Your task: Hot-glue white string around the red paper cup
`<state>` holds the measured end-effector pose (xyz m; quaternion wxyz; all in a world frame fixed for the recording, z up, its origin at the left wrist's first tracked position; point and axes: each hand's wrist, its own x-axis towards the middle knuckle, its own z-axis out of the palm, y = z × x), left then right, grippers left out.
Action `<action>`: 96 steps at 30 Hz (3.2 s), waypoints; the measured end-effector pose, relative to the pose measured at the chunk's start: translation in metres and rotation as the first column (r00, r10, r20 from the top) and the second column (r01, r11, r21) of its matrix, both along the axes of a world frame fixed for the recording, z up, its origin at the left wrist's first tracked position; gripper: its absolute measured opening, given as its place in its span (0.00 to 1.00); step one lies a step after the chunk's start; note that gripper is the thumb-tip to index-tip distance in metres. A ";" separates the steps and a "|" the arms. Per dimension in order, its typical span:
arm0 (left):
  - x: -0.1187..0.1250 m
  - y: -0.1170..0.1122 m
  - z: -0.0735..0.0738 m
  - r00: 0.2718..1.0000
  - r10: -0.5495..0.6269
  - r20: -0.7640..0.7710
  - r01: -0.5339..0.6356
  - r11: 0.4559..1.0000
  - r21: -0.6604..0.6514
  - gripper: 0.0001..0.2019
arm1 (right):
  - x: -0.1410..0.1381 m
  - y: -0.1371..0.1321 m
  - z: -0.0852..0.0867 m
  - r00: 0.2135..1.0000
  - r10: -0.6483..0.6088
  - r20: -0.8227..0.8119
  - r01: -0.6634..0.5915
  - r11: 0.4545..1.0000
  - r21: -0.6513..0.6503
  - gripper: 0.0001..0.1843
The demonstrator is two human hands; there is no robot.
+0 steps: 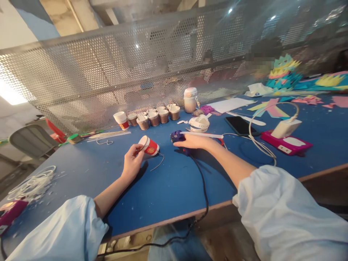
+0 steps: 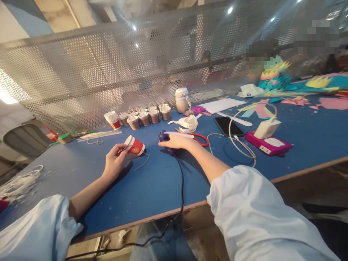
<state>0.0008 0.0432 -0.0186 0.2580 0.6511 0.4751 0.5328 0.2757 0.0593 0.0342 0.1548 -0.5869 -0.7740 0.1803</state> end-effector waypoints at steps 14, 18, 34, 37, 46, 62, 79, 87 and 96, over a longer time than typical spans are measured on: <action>0.006 -0.002 0.012 0.995 0.081 0.054 -0.079 0.997 -0.025 0.12 | -0.062 -0.024 -0.025 0.737 0.017 -0.676 0.003 1.000 0.029 0.09; 0.003 -0.001 0.010 0.995 0.066 0.073 -0.064 0.998 -0.028 0.11 | -0.067 -0.032 -0.032 0.702 0.082 -0.708 -0.008 0.994 0.108 0.08; 0.004 0.002 0.007 0.998 0.014 0.066 -0.012 0.999 -0.034 0.12 | -0.066 -0.046 -0.018 0.811 0.040 -0.584 0.012 0.996 0.085 0.08; 0.004 0.002 0.007 0.997 0.021 0.069 -0.020 1.000 -0.015 0.11 | -0.068 -0.051 -0.014 0.846 0.074 -0.527 0.007 0.989 0.151 0.08; 0.006 0.000 0.008 1.000 0.028 0.014 -0.027 0.999 -0.016 0.11 | -0.072 -0.049 -0.025 0.866 0.192 -0.461 -0.073 0.962 0.264 0.11; 0.009 -0.004 0.009 0.999 0.031 -0.010 -0.030 0.999 0.018 0.08 | -0.074 -0.052 -0.025 0.884 0.238 -0.402 -0.107 0.941 0.322 0.09; 0.009 -0.003 0.009 0.999 0.031 -0.016 -0.030 0.999 0.028 0.09 | -0.074 -0.050 -0.028 0.893 0.262 -0.366 -0.119 0.922 0.369 0.10; 0.010 -0.005 0.011 1.000 0.012 -0.014 -0.012 0.999 0.037 0.09 | -0.073 -0.051 -0.026 0.895 0.246 -0.372 -0.105 0.927 0.359 0.09; 0.008 -0.003 0.009 1.000 0.020 -0.018 -0.020 0.999 0.048 0.10 | -0.073 -0.050 -0.025 0.896 0.199 -0.396 -0.044 0.930 0.366 0.10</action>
